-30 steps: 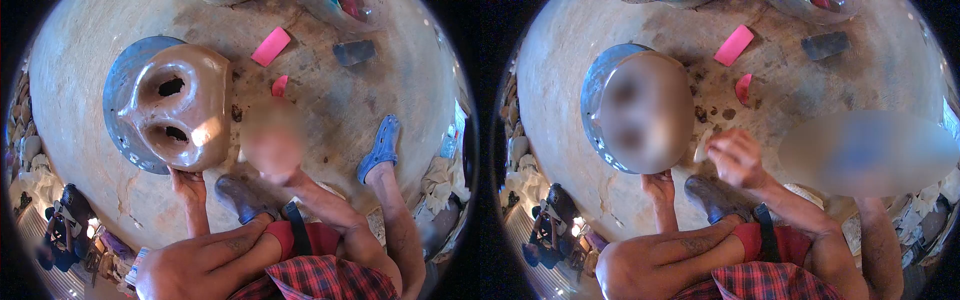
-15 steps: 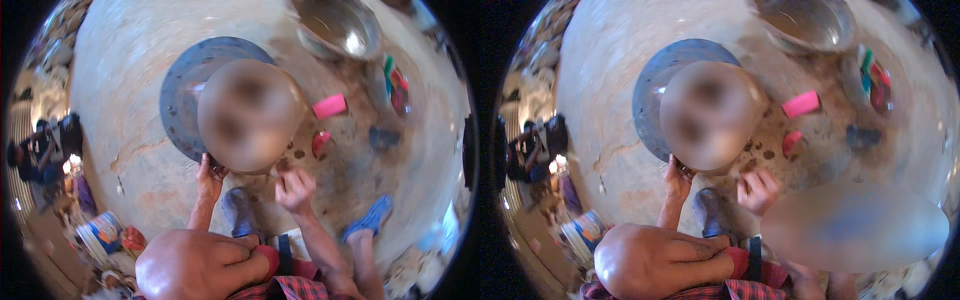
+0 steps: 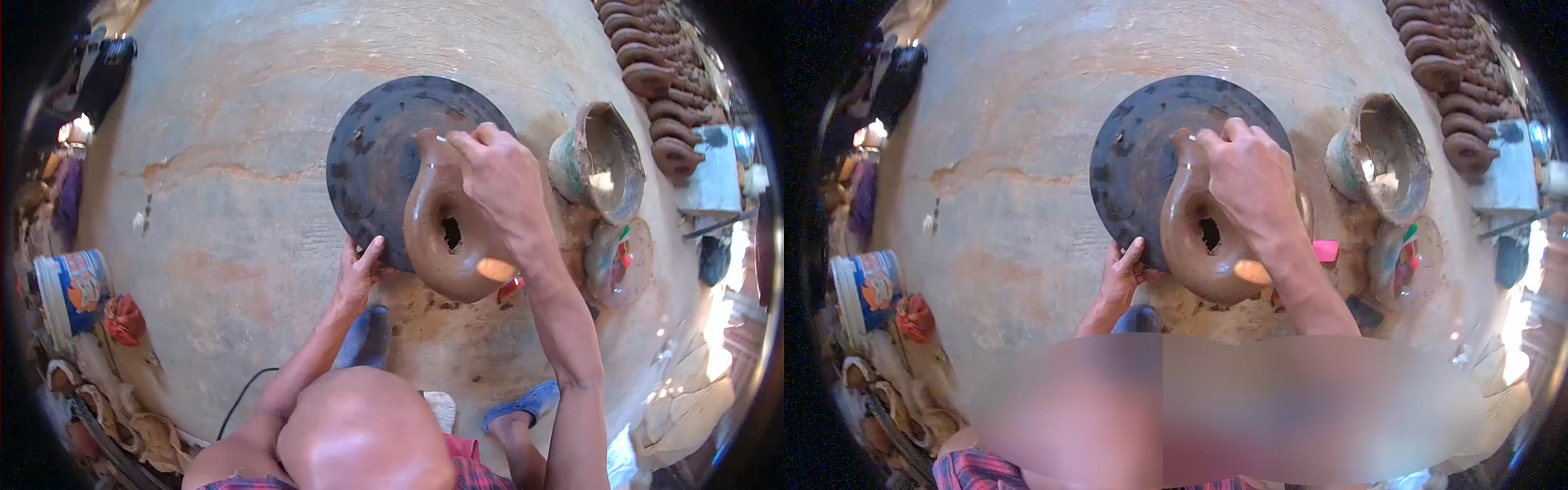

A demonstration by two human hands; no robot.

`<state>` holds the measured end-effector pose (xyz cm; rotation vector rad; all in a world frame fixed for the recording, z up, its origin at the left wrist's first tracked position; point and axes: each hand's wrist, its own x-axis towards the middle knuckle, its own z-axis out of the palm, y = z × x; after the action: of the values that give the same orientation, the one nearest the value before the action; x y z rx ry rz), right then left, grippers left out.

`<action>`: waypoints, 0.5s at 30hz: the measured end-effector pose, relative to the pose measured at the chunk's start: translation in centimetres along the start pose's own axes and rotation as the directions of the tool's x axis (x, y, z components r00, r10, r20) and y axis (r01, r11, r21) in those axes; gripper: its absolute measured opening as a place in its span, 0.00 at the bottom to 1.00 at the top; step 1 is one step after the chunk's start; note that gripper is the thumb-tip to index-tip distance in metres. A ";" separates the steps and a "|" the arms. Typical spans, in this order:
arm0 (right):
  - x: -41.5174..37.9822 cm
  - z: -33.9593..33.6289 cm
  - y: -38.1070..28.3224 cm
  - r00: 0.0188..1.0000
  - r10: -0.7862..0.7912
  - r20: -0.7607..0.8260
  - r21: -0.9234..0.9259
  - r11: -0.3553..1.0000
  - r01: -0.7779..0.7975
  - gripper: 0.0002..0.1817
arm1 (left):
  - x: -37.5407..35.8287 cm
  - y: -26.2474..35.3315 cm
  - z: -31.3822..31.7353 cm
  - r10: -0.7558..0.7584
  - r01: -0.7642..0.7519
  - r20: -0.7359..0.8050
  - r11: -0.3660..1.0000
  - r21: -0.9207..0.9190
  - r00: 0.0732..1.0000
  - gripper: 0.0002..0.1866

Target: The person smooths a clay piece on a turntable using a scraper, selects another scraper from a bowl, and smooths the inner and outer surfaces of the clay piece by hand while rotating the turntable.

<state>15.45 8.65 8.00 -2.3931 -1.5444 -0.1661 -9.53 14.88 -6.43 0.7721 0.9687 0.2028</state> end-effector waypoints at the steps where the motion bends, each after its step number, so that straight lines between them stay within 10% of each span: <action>1: 1.0 0.4 -1.1 0.989 -0.005 0.150 -0.102 0.995 0.020 0.11 | -0.1 -0.3 0.0 -0.014 0.013 -0.005 0.998 -0.068 1.000 0.29; 15: -6.5 -3.8 -8.4 0.749 -0.381 0.542 0.007 0.893 0.450 0.08 | -0.1 -0.1 0.5 0.083 -0.084 -0.021 0.996 -0.043 0.996 0.36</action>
<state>5.31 5.07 11.53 -2.2493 -2.3833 0.3625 -9.20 14.58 -6.27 0.7724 0.9483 0.3039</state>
